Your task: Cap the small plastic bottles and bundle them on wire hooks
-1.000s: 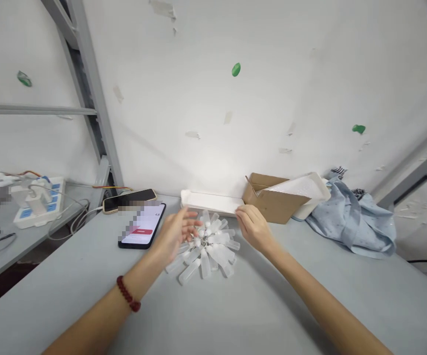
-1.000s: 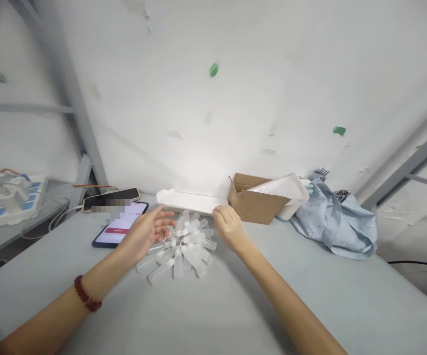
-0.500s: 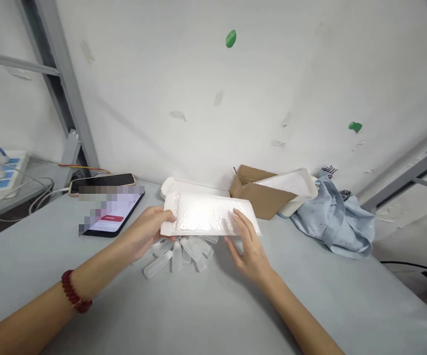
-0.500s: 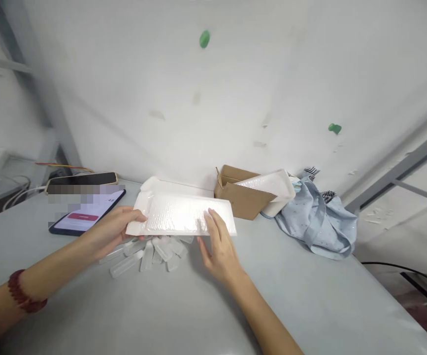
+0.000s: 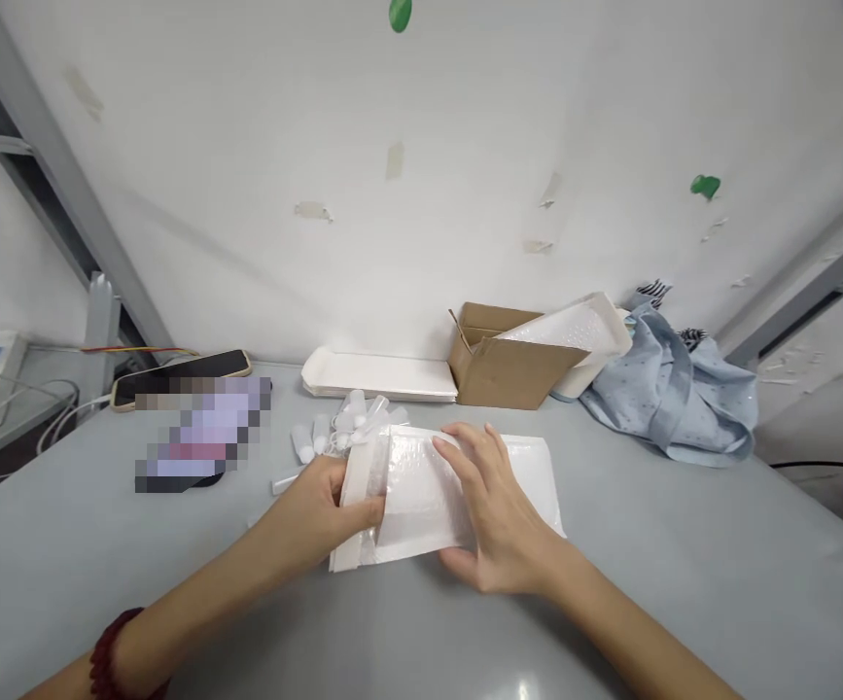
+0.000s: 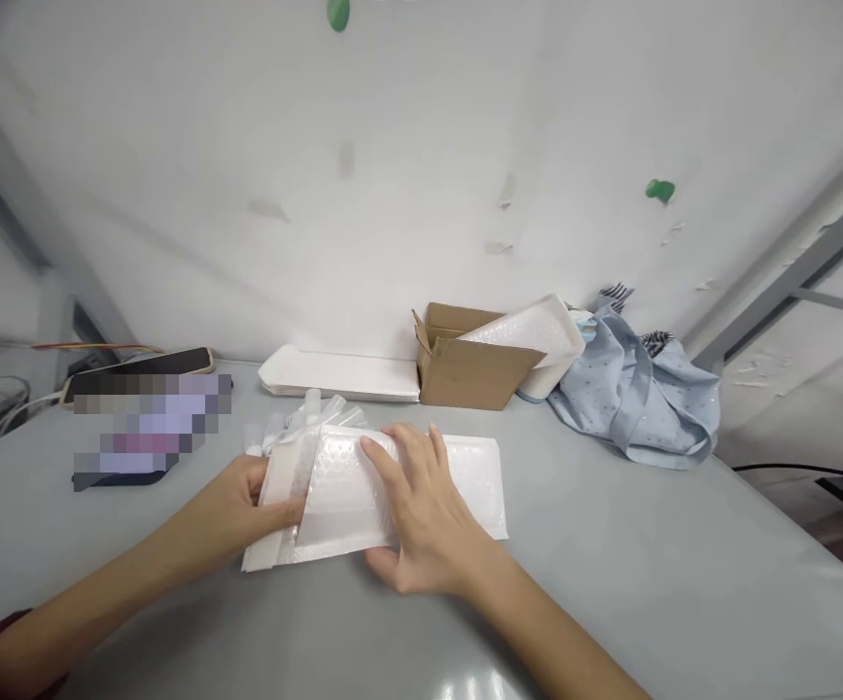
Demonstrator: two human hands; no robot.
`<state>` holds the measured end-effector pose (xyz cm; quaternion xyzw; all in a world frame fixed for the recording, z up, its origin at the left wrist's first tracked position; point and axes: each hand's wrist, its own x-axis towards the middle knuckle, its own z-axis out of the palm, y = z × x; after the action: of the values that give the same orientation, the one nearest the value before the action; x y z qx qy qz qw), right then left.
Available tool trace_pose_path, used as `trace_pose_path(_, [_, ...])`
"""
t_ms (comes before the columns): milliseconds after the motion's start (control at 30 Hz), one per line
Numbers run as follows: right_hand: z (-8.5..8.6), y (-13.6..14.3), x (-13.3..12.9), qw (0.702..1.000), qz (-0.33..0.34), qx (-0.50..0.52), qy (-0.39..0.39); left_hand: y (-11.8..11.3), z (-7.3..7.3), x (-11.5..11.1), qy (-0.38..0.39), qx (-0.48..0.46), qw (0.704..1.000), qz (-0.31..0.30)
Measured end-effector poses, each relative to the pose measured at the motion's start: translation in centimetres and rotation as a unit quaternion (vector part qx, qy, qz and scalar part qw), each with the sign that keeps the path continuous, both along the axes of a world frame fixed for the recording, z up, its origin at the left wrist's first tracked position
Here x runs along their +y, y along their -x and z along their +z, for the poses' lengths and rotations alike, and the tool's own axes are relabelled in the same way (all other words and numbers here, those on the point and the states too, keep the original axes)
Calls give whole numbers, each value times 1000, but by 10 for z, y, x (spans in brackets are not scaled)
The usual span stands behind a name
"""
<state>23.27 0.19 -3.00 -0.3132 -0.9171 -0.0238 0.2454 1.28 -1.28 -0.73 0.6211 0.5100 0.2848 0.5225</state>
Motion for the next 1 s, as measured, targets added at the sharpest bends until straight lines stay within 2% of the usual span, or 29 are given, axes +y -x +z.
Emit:
trace_pose_path(133, [0, 0, -3, 998, -9, 4, -64, -6, 4, -2, -11, 17, 999, 46])
trace_pose_path(300, [3, 0, -7, 991, 9, -5, -130, -8, 1, -2, 11, -2, 1000, 20])
trace_pose_path(400, [3, 2, -7, 992, 21, -7, -125, -6, -5, 0, -3, -5, 1000, 20])
trace_pose_path(567, [3, 5, -6, 992, 65, 58, -94, -3, -6, 2, -85, -12, 993, 76])
trace_pose_path(733, [1, 6, -7, 990, 82, 93, -67, -3, -5, 2, -96, -12, 990, 101])
trace_pose_path(867, [0, 7, -6, 995, 64, 65, -43, -3, -10, 4, -142, 32, 987, 68])
trace_pose_path(1000, [1, 8, -8, 994, 77, 31, -65, -7, -15, 1, -154, 57, 986, 11])
